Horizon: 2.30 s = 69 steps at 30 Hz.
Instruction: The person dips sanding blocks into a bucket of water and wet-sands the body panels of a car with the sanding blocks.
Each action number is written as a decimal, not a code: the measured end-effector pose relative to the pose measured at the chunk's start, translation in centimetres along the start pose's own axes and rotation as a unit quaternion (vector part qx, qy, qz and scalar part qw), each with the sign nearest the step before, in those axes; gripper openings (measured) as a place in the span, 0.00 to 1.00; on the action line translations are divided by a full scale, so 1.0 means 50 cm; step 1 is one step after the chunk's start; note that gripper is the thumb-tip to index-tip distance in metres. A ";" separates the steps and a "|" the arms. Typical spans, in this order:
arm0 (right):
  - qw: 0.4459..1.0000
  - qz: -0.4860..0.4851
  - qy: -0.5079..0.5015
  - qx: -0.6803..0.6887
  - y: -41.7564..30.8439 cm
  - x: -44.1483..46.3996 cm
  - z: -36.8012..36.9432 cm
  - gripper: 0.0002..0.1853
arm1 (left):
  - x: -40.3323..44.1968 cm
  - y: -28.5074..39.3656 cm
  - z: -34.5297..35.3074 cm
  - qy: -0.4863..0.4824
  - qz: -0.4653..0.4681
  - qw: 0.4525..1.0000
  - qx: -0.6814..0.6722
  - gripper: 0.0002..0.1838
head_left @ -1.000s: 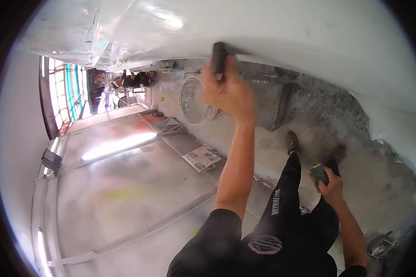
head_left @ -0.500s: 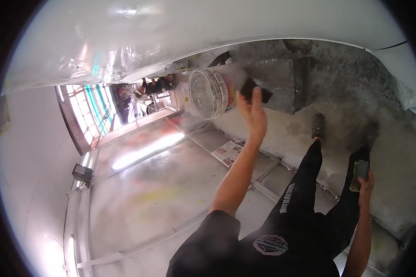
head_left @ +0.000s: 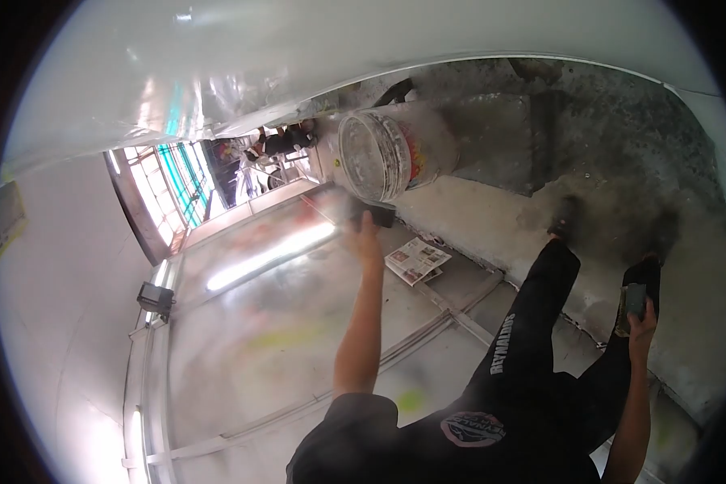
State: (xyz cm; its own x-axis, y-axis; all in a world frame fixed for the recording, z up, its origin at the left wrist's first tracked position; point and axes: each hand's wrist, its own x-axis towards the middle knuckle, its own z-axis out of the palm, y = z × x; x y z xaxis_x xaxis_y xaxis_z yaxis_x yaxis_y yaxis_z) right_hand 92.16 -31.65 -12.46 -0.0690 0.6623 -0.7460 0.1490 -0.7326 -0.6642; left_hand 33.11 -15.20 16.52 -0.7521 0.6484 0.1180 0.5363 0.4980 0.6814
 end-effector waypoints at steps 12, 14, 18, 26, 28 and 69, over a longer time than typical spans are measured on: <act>0.997 -0.010 0.068 -0.036 0.035 -0.022 0.244 0.31 | 0.626 0.014 0.097 0.074 0.117 0.988 -0.062 0.14; 0.996 -0.013 0.071 -0.058 0.040 -0.020 0.275 0.31 | 0.699 0.050 0.117 0.106 0.119 0.983 -0.095 0.12; 0.997 -0.016 0.060 -0.043 0.044 -0.004 0.301 0.31 | 0.878 0.060 0.112 0.048 0.134 0.983 -0.115 0.12; 0.996 -0.037 0.071 -0.025 0.007 0.021 0.281 0.31 | 0.662 0.237 0.164 0.106 0.089 0.972 -0.191 0.11; 0.995 -0.058 0.078 -0.019 0.026 0.028 0.271 0.31 | 0.560 0.283 0.187 0.084 0.129 0.966 -0.210 0.11; 0.995 -0.040 0.078 -0.040 0.058 0.019 0.318 0.29 | 0.871 -0.050 0.193 0.011 0.112 0.994 0.009 0.19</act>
State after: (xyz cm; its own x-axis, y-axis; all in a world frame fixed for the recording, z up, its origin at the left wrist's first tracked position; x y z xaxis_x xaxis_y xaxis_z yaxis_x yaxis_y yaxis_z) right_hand 76.84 -35.61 -15.86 0.0700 0.7389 -0.6701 0.2279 -0.6658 -0.7104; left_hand 2.71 17.33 12.96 -0.6204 0.7320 0.2816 0.6985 0.3524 0.6228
